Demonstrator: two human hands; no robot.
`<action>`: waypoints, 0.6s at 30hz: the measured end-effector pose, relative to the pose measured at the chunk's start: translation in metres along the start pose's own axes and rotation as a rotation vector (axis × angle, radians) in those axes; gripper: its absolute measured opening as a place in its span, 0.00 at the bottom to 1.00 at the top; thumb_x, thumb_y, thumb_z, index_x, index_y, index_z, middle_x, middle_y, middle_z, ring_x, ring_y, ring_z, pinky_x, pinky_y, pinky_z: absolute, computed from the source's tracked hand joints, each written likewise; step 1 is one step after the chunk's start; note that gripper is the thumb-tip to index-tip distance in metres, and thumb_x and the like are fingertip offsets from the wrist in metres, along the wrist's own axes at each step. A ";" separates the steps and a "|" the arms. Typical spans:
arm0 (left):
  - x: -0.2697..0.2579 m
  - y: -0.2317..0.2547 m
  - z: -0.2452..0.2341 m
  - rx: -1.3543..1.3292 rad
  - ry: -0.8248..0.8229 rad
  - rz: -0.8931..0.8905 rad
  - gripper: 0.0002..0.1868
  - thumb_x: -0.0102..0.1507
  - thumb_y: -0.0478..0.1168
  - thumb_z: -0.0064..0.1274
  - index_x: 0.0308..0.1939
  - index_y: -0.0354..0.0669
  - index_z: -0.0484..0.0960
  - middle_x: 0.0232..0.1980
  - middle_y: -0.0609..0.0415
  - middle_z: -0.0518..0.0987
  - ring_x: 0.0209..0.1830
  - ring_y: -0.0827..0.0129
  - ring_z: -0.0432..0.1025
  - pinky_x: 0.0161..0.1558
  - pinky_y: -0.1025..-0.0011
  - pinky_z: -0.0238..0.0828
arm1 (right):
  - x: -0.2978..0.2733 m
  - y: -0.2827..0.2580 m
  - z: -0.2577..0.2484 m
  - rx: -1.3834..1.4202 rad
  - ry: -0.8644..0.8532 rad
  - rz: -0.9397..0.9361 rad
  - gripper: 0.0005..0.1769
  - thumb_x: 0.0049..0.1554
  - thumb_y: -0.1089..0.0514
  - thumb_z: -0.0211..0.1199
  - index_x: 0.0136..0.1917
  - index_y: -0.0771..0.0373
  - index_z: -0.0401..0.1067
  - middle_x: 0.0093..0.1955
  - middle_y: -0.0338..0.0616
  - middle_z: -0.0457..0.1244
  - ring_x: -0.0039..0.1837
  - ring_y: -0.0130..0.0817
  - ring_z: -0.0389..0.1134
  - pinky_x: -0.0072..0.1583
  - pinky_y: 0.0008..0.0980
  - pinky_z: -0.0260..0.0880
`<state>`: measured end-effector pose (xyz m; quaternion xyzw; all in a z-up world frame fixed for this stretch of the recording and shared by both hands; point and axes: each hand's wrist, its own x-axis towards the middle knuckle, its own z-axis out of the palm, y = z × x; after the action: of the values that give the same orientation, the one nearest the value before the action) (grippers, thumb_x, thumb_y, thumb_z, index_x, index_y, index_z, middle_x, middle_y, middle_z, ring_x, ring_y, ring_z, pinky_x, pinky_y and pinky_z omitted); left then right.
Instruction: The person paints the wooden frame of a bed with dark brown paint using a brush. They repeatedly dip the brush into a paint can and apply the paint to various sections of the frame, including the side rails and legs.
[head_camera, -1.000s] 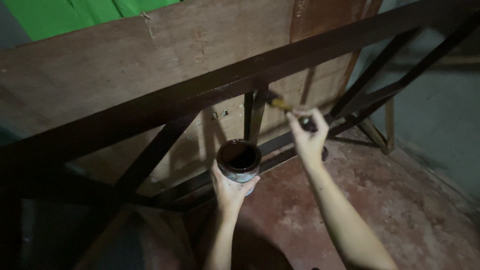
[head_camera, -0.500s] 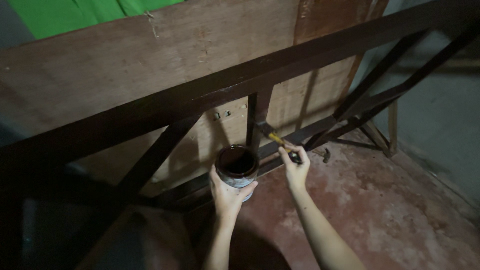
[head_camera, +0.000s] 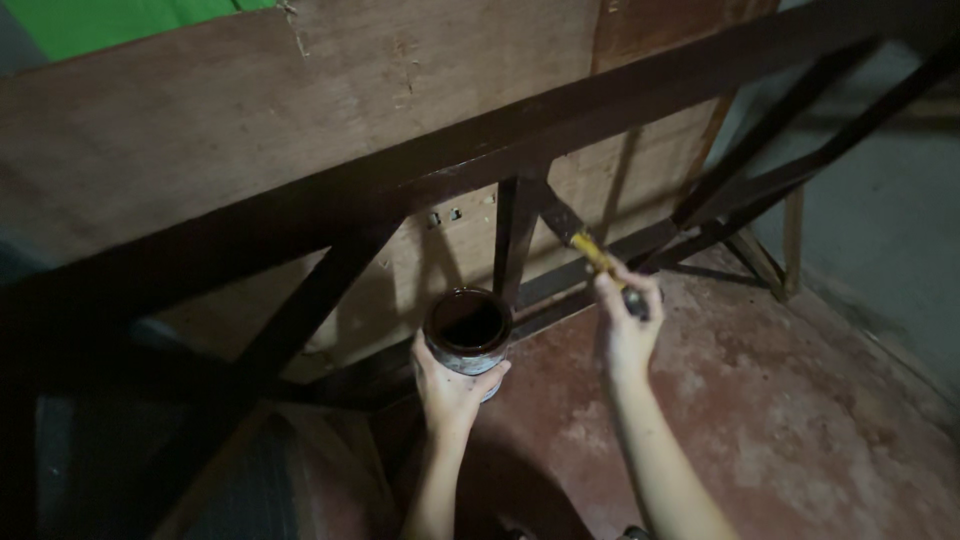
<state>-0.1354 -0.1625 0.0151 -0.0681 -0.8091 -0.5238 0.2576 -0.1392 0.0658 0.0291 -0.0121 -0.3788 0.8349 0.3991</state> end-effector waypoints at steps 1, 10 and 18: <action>0.000 -0.001 0.000 0.004 -0.004 -0.013 0.66 0.34 0.47 0.81 0.70 0.33 0.59 0.64 0.32 0.71 0.64 0.42 0.68 0.62 0.51 0.67 | -0.005 0.014 -0.010 -0.203 0.019 -0.023 0.08 0.52 0.63 0.71 0.46 0.57 0.74 0.54 0.41 0.71 0.56 0.30 0.72 0.60 0.27 0.74; 0.000 -0.006 -0.003 0.019 -0.007 -0.005 0.65 0.33 0.48 0.81 0.69 0.33 0.61 0.63 0.32 0.72 0.63 0.41 0.69 0.62 0.51 0.66 | -0.019 0.179 -0.115 -0.471 0.178 0.157 0.08 0.51 0.66 0.74 0.43 0.61 0.75 0.41 0.32 0.66 0.44 0.23 0.63 0.48 0.22 0.67; -0.001 -0.005 -0.009 0.056 -0.013 0.013 0.65 0.36 0.49 0.81 0.70 0.32 0.60 0.64 0.30 0.71 0.64 0.39 0.67 0.63 0.50 0.64 | 0.019 0.113 -0.044 -0.328 0.140 0.041 0.08 0.55 0.70 0.71 0.45 0.62 0.74 0.52 0.40 0.69 0.55 0.29 0.69 0.56 0.27 0.71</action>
<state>-0.1331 -0.1726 0.0129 -0.0697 -0.8247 -0.4987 0.2575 -0.2121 0.0617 -0.0695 -0.1428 -0.4807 0.7670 0.4003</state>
